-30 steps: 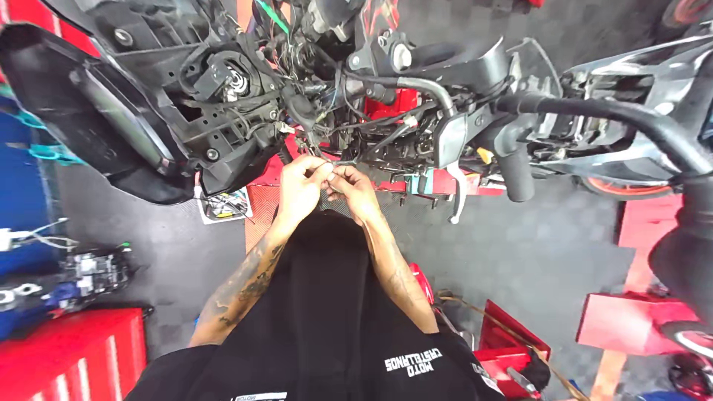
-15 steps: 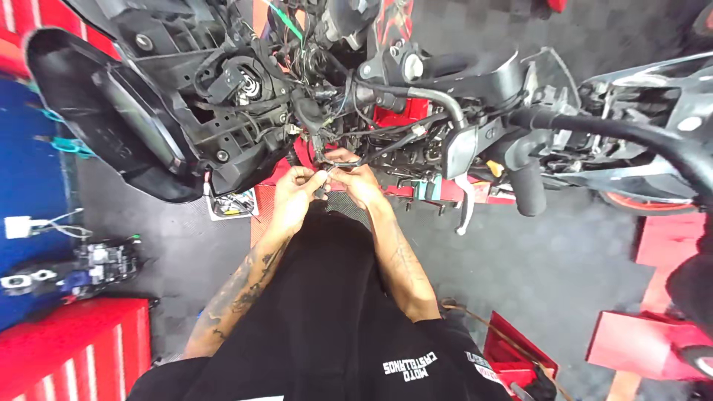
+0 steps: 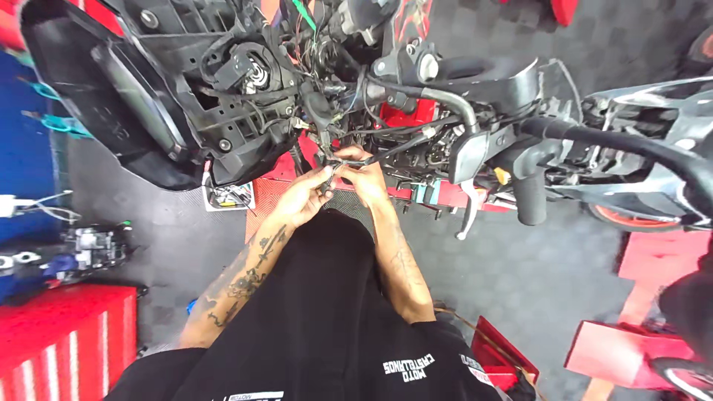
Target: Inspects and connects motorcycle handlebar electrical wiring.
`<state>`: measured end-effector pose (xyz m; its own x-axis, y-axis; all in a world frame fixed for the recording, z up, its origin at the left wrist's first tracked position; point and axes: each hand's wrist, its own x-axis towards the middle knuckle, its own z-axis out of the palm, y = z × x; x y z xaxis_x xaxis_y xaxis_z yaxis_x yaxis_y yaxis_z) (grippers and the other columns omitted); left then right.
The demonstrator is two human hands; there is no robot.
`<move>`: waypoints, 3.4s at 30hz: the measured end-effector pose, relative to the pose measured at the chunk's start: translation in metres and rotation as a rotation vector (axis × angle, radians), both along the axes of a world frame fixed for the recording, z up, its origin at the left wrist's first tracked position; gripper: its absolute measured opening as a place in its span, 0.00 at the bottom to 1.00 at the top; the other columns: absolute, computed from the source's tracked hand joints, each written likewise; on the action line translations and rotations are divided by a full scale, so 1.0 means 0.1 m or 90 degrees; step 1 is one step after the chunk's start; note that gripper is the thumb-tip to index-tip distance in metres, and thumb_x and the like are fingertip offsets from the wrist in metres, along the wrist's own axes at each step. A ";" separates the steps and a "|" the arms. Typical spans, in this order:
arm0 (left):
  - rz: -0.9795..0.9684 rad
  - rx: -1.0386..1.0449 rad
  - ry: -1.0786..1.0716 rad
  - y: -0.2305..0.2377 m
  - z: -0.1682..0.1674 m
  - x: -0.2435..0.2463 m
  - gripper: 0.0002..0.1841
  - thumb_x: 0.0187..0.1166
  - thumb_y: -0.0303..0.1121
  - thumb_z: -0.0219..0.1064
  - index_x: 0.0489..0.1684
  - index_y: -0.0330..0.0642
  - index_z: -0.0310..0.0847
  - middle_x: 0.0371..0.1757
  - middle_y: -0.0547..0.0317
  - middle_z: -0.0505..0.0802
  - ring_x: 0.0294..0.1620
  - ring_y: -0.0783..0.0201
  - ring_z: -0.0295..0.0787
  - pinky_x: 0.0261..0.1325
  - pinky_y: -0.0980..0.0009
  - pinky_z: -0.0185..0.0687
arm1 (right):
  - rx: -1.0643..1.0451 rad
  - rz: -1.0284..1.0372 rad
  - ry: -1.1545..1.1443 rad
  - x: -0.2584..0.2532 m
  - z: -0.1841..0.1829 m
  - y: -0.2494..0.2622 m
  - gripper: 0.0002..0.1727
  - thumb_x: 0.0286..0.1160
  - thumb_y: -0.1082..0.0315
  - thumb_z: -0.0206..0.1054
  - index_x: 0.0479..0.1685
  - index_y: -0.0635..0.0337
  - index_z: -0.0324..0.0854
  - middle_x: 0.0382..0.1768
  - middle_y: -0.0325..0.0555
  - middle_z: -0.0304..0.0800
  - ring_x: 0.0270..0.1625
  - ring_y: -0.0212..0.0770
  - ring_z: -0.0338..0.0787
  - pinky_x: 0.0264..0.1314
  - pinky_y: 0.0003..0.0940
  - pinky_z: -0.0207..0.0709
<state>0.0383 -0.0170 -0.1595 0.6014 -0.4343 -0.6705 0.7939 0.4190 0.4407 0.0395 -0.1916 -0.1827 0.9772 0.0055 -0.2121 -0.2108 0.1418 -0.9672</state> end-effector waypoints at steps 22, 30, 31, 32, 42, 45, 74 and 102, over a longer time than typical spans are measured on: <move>0.338 0.301 -0.607 -0.22 -0.15 -0.32 0.12 0.67 0.15 0.70 0.45 0.38 0.84 0.48 0.59 0.92 0.43 0.68 0.90 0.45 0.69 0.90 | -0.584 0.046 -0.123 -0.29 1.07 0.48 0.20 0.64 0.52 0.82 0.46 0.55 0.86 0.44 0.45 0.83 0.37 0.39 0.85 0.37 0.38 0.84; 0.225 0.400 -0.816 -0.05 -0.24 -0.21 0.22 0.64 0.20 0.75 0.56 0.37 0.72 0.52 0.50 0.93 0.51 0.61 0.91 0.52 0.65 0.87 | -0.430 0.014 -0.096 -0.52 1.03 0.37 0.14 0.69 0.54 0.79 0.35 0.54 0.84 0.55 0.46 0.80 0.44 0.33 0.87 0.38 0.27 0.87; 0.188 0.420 -0.823 -0.05 -0.21 -0.20 0.20 0.66 0.20 0.75 0.57 0.33 0.77 0.52 0.48 0.93 0.50 0.61 0.91 0.53 0.65 0.88 | -0.409 0.004 -0.085 -0.56 0.98 0.34 0.15 0.70 0.53 0.78 0.35 0.54 0.85 0.57 0.46 0.80 0.44 0.33 0.88 0.38 0.27 0.88; 0.141 0.431 -0.822 -0.03 -0.19 -0.20 0.19 0.68 0.20 0.74 0.58 0.30 0.83 0.52 0.47 0.92 0.50 0.61 0.90 0.54 0.65 0.89 | -0.384 -0.008 -0.070 -0.61 0.92 0.32 0.15 0.72 0.53 0.77 0.33 0.54 0.84 0.57 0.46 0.80 0.45 0.34 0.88 0.38 0.28 0.88; -0.163 0.116 -0.417 0.24 0.13 0.08 0.16 0.84 0.25 0.56 0.64 0.37 0.85 0.54 0.53 0.92 0.48 0.63 0.90 0.55 0.65 0.88 | -0.248 -0.119 -0.045 -0.60 0.61 0.32 0.18 0.76 0.64 0.74 0.18 0.57 0.78 0.40 0.47 0.92 0.36 0.41 0.93 0.36 0.39 0.92; -0.189 0.161 -0.378 0.19 0.20 0.13 0.12 0.88 0.35 0.61 0.57 0.40 0.88 0.45 0.57 0.94 0.39 0.68 0.90 0.46 0.70 0.89 | -0.236 -0.134 0.028 -0.57 0.64 0.31 0.07 0.72 0.70 0.72 0.38 0.60 0.78 0.40 0.46 0.92 0.33 0.42 0.94 0.35 0.41 0.94; -0.175 0.624 -0.678 -0.01 0.25 -0.03 0.11 0.84 0.31 0.68 0.57 0.48 0.93 0.53 0.52 0.88 0.49 0.65 0.88 0.55 0.67 0.87 | -0.059 -0.026 0.046 -0.25 0.00 0.15 0.12 0.85 0.71 0.64 0.61 0.62 0.84 0.48 0.45 0.91 0.40 0.34 0.90 0.45 0.33 0.88; 0.193 0.215 -0.286 -0.14 -0.01 -0.20 0.35 0.73 0.19 0.74 0.83 0.39 0.68 0.52 0.48 0.93 0.44 0.57 0.93 0.48 0.62 0.92 | 0.058 -0.122 -0.010 -0.24 -0.01 0.34 0.15 0.78 0.79 0.64 0.62 0.65 0.81 0.40 0.44 0.89 0.35 0.33 0.87 0.39 0.30 0.86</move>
